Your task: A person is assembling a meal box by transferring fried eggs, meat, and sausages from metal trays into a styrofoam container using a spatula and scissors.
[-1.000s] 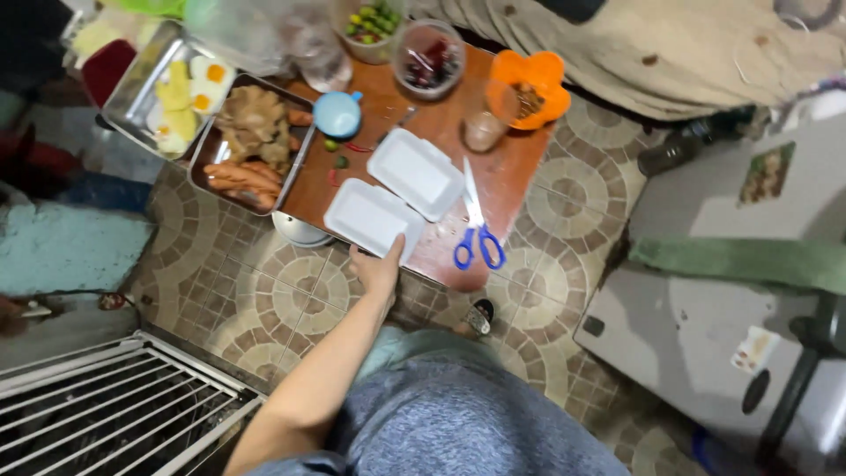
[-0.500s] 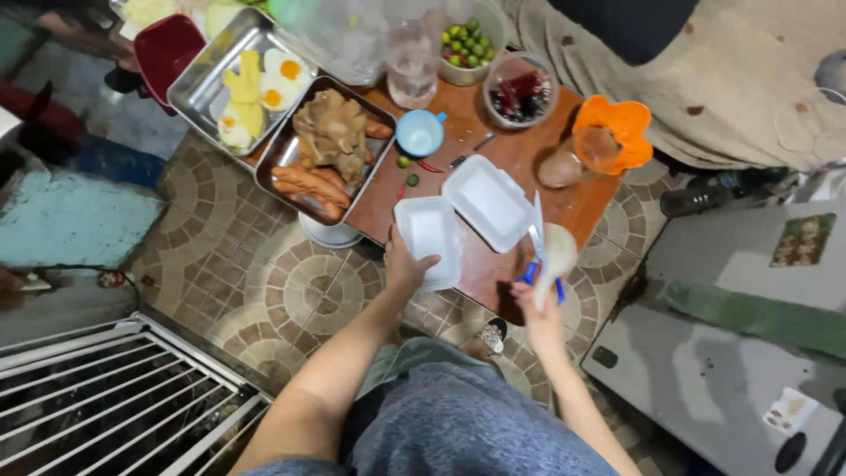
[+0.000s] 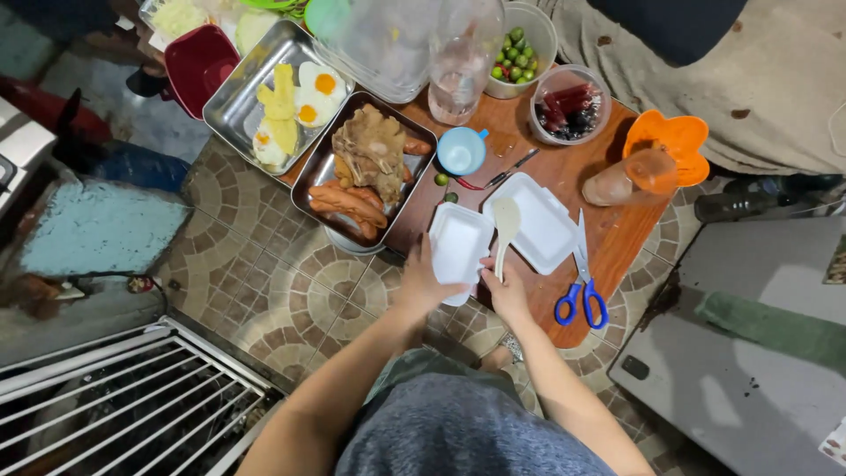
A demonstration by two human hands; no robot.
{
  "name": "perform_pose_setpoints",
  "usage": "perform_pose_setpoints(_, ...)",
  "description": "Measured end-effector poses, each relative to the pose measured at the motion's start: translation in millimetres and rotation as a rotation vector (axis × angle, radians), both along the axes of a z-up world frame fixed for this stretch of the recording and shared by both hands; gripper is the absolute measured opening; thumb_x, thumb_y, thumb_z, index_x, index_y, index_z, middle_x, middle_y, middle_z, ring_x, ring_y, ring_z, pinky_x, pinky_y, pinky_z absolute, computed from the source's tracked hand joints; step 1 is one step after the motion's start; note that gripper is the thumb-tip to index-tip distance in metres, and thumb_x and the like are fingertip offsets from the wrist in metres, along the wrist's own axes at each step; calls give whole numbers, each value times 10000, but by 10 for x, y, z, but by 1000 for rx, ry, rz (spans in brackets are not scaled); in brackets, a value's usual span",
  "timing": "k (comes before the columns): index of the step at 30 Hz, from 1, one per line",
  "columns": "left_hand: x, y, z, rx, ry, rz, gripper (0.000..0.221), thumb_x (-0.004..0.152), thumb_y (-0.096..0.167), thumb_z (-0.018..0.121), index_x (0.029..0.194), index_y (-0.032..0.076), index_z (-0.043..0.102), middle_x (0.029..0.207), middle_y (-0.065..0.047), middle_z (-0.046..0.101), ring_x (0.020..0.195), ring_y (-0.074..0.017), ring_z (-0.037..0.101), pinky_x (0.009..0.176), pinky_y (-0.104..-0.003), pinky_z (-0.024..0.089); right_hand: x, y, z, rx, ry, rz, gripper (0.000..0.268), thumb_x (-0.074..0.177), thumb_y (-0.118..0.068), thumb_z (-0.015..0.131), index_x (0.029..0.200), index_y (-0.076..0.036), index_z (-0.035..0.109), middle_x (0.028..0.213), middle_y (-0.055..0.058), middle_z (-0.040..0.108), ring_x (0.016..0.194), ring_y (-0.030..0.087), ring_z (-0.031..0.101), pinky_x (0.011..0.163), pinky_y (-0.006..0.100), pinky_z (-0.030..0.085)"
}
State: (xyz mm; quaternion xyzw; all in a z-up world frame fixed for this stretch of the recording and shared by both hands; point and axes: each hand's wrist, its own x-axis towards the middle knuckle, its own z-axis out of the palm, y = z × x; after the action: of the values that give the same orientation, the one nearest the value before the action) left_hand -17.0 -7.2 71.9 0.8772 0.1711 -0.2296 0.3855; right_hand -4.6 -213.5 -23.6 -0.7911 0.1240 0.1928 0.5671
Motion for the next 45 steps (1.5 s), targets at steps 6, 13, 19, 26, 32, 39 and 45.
perform_pose_setpoints(6, -12, -53, -25, 37, 57, -58, 1349, 615, 479, 919, 1620, 38, 135, 1533, -304, 333, 1326, -527, 491, 1089, -542, 488, 87, 109, 155, 159, 96, -89, 194, 944, -113, 698, 1132, -144, 737, 970, 30, 575, 904, 144, 539, 854, 288, 503)
perform_pose_setpoints(13, 14, 3, -24, -5, 85, -81, 1319, 639, 448, 876, 1633, 44, 109, 1550, -302, 294, 1349, -518, 464, 1104, -540, 459, 68, 135, 159, 260, 145, -59, 232, 915, -53, 672, 1128, -134, 712, 767, -30, 422, 643, 56, 518, 588, 156, 500)
perform_pose_setpoints(19, -71, 152, 97, -104, 71, -70, 1329, 630, 390, 902, 1628, 38, 100, 1547, -347, 268, 1360, -569, 432, 1108, -561, 455, 29, 205, 124, 313, 178, -77, 229, 915, -46, 676, 1132, -113, 705, 778, -2, 469, 636, 66, 611, 639, 197, 607)
perform_pose_setpoints(26, -30, 474, 154, -482, 19, -14, 1377, 621, 442, 926, 1633, 41, 83, 1593, -339, 230, 1469, -499, 312, 1214, -538, 302, 124, -80, 614, 143, -11, 39, 253, 906, -142, 777, 1158, -120, 765, 1000, 78, 735, 941, 148, 631, 937, 317, 513)
perform_pose_setpoints(32, -9, 565, 198, -903, 92, 215, 1172, 761, 199, 867, 1642, 111, 99, 1671, -242, 171, 1523, -406, 212, 1245, -514, 230, 319, -494, 758, -296, -37, -50, 431, 919, -421, 802, 1164, -74, 727, 1007, 241, 712, 1027, 389, 690, 898, 500, 529)
perform_pose_setpoints(39, -128, 684, 295, -1156, 63, 417, 973, 925, 285, 679, 1649, 128, 47, 1702, -178, 42, 1556, -361, 39, 1257, -501, 86, 436, -708, 550, -585, -257, 20, 648, 936, -255, 762, 1503, -73, 507, 1169, 230, 631, 1114, 422, 652, 960, 495, 541)
perform_pose_setpoints(45, -94, 673, 749, -946, 68, 367, 1088, 848, 296, 795, 1637, 104, 72, 1698, -187, 38, 1544, -382, 47, 1242, -522, 156, 409, -764, 345, -586, -304, -6, 528, 1032, -200, 629, 1514, -28, 496, 1152, 222, 595, 1115, 421, 623, 954, 477, 525)
